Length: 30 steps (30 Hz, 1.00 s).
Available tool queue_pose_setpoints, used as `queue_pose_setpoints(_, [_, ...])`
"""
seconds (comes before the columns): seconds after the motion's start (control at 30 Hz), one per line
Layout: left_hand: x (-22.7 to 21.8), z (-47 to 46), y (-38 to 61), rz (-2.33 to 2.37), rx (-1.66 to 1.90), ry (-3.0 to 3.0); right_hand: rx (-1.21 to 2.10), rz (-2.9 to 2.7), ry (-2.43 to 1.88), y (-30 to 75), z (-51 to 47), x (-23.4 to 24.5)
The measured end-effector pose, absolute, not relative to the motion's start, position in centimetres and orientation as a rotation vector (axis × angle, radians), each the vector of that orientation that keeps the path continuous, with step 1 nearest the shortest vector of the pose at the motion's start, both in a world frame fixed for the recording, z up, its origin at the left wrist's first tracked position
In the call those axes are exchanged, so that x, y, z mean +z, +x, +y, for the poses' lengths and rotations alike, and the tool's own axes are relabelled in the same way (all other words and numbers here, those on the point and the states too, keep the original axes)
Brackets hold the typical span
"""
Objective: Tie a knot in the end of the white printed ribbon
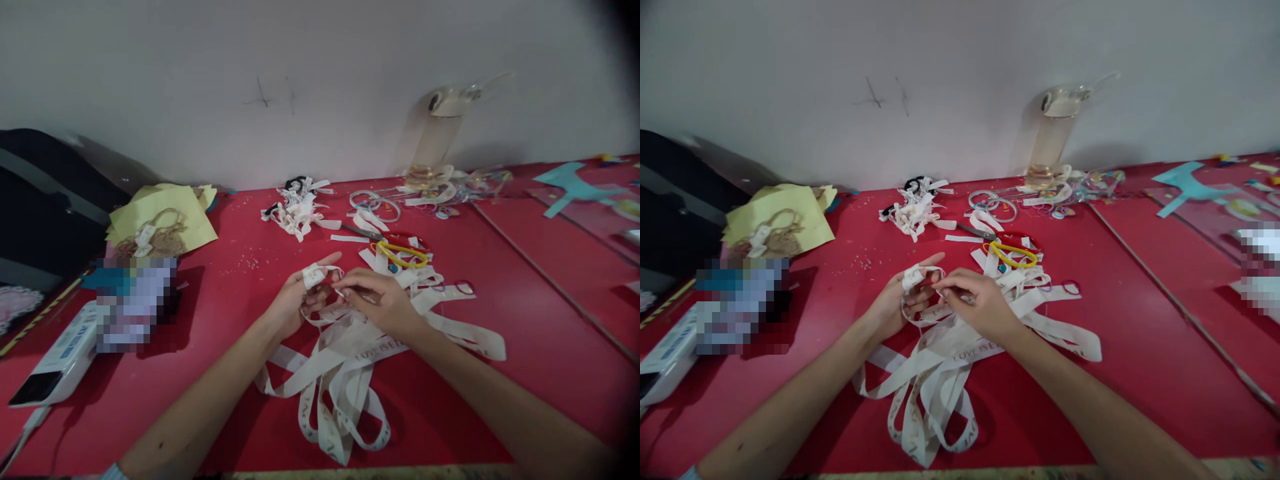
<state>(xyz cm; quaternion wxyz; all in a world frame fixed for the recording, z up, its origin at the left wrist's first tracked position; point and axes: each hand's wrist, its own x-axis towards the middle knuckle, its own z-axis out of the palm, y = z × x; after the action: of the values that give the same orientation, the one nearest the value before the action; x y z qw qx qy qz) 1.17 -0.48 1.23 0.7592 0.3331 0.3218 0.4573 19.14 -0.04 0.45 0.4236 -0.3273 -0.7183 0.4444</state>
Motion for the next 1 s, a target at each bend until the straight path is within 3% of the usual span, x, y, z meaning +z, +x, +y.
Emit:
queue_pose_setpoints(0.2, [1.1, -0.7, 1.1, 0.687, 0.997, 0.749, 0.739, -2.003, -0.857, 19.7, 0.4, 0.1])
queue_pose_setpoints(0.47, [1.2, -0.9, 1.1, 0.677, 0.947, 0.811, 0.506, -2.043, -0.814, 20.3, 0.9, -0.3])
queue_pose_setpoints(1.0, [1.5, -1.5, 2.2, 0.630, 0.966, 0.627, 0.376, -1.909, -0.650, 19.8, 0.1, 0.5])
